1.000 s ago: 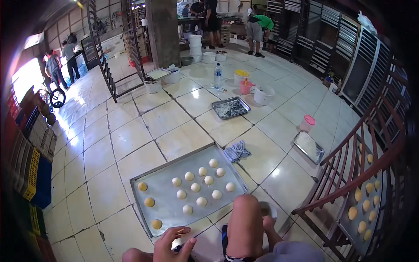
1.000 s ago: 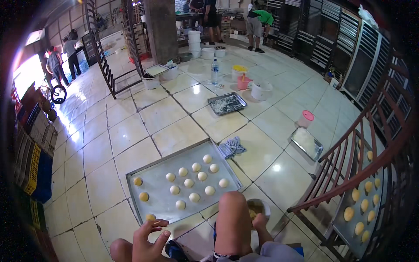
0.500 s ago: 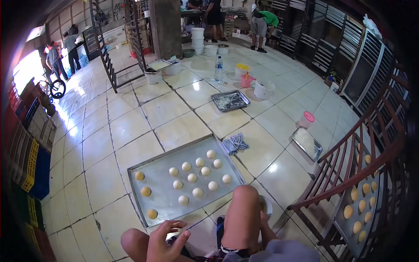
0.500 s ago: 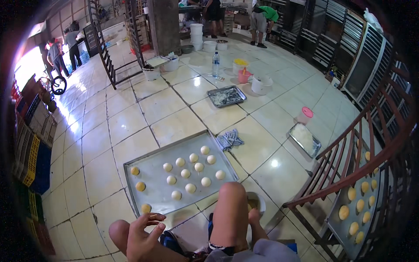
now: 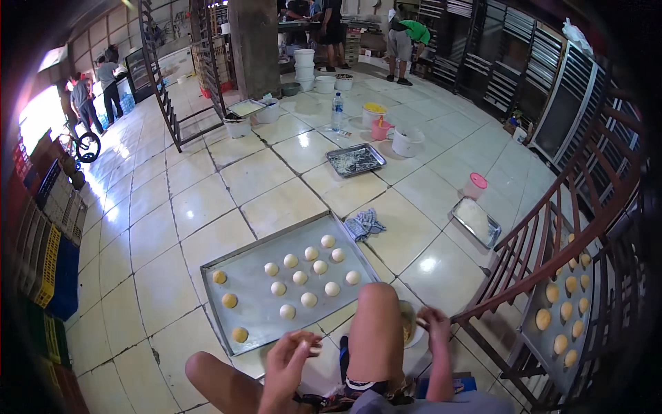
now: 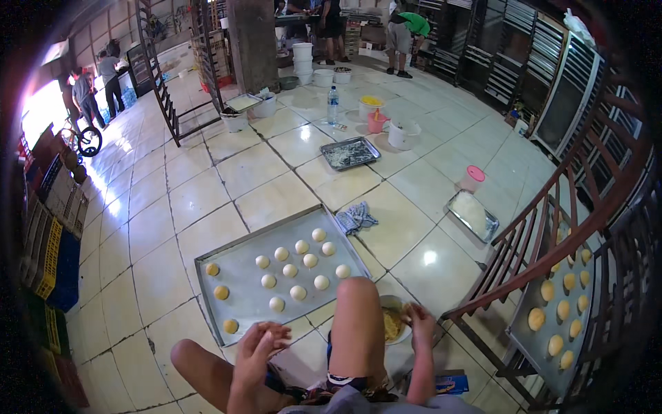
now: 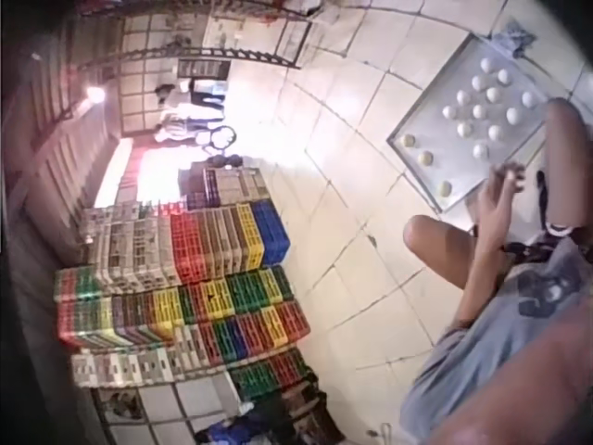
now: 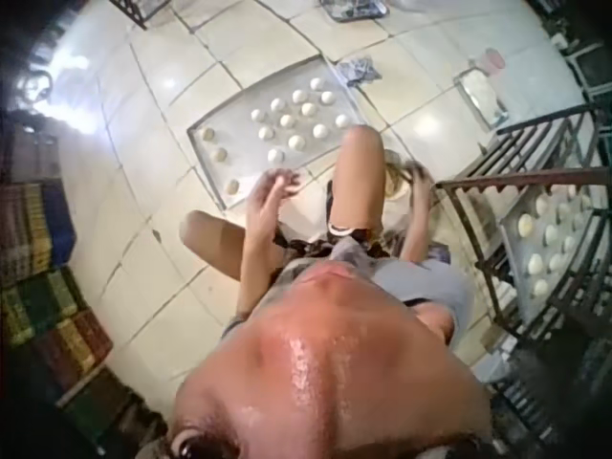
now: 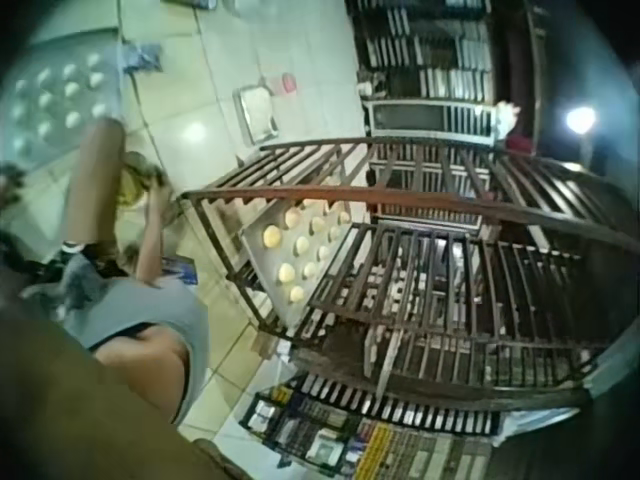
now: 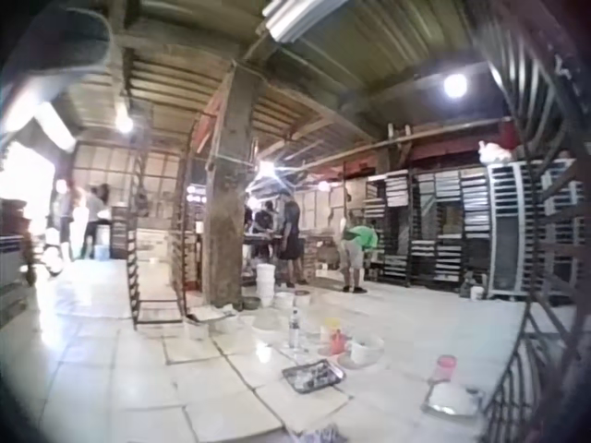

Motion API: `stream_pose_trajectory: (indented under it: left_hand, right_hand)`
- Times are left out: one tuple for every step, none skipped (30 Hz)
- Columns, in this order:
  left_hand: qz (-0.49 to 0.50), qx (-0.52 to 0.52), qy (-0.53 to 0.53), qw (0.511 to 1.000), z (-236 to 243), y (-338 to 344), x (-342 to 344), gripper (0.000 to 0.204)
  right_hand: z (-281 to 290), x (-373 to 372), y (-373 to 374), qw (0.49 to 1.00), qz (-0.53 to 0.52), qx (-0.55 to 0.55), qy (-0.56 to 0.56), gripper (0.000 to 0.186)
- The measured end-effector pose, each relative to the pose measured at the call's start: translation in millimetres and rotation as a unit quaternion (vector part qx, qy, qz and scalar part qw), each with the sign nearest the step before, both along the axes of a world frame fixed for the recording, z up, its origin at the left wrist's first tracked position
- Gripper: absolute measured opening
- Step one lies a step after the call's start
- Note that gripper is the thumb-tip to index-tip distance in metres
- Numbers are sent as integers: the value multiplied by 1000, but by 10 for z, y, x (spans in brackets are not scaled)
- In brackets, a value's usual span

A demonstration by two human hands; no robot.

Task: Shaping balls of dough and placing them onto a baking tray.

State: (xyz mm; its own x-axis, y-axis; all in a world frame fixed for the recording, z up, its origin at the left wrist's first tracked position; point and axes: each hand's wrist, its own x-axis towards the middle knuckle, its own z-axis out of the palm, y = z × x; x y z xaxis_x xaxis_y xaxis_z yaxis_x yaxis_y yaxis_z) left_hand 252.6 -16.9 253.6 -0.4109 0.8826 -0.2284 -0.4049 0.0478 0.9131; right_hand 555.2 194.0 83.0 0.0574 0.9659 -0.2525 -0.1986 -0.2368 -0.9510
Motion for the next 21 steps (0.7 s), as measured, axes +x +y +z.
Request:
stream_pose_trajectory:
  left_hand:
    - [1,1,1,1000,-124,111,29,34]
    - [69,23,-91,993,-244,238,117,38]
    - [138,43,-182,973,-332,311,186,45]
    - [141,42,-182,972,-391,333,228,45]
    - [128,65,-257,956,-455,378,239,47]
    - [115,89,-331,932,-507,406,241,48]
    - [105,111,-401,903,-566,413,267,50]
    - [91,132,-472,867,-598,408,291,51]
    - [95,130,-475,865,-611,378,268,51]
    - [132,149,-460,865,-612,353,207,52]
    - [168,167,-443,865,-608,341,116,53]
    - [203,184,-425,863,-605,326,37,54]
    - [237,201,-406,859,-608,305,-3,55]
    - [242,200,-408,857,-609,256,7,55]
    - [243,214,-407,854,-596,212,33,55]
    - [243,229,-407,850,-577,177,70,56]
    - [242,244,-407,847,-559,150,110,56]
    - [241,258,-406,843,-551,134,149,58]
    - [246,261,-407,840,-576,139,189,58]
    - [235,268,-408,841,-652,154,247,58]
    - [221,270,-411,842,-753,150,316,58]
  right_hand:
    - [491,-214,-116,1000,1,1,1,17]
    - [968,-413,-262,995,83,55,33,19]
    - [1167,-603,-398,978,166,105,64,23]
    - [1104,-757,-516,961,235,133,62,25]
    - [1134,-995,-639,938,300,160,58,26]
    - [1192,-1216,-808,900,365,236,-25,36]
    - [1227,-1442,-921,857,446,252,-46,41]
    - [1263,-1562,-1013,808,521,266,-71,46]
    - [1286,-1593,-1097,807,524,262,-72,46]
    - [1309,-1616,-1176,787,535,295,-86,46]
    - [1324,-1647,-1238,766,543,328,-99,46]
    - [1333,-1671,-1286,744,550,362,-112,46]
    - [1335,-1689,-1318,721,556,394,-125,46]
    - [1319,-1695,-1335,719,561,390,-124,46]
    - [1289,-1700,-1322,699,556,417,-167,48]
    - [1256,-1705,-1295,677,549,443,-210,49]
    - [1235,-1711,-1269,653,540,468,-251,50]
    - [1232,-1717,-1260,627,529,492,-292,52]
    - [1262,-1750,-1248,622,534,493,-291,52]
    - [1298,-1791,-1245,631,547,482,-265,52]
    - [1320,-1818,-1277,643,559,467,-238,53]
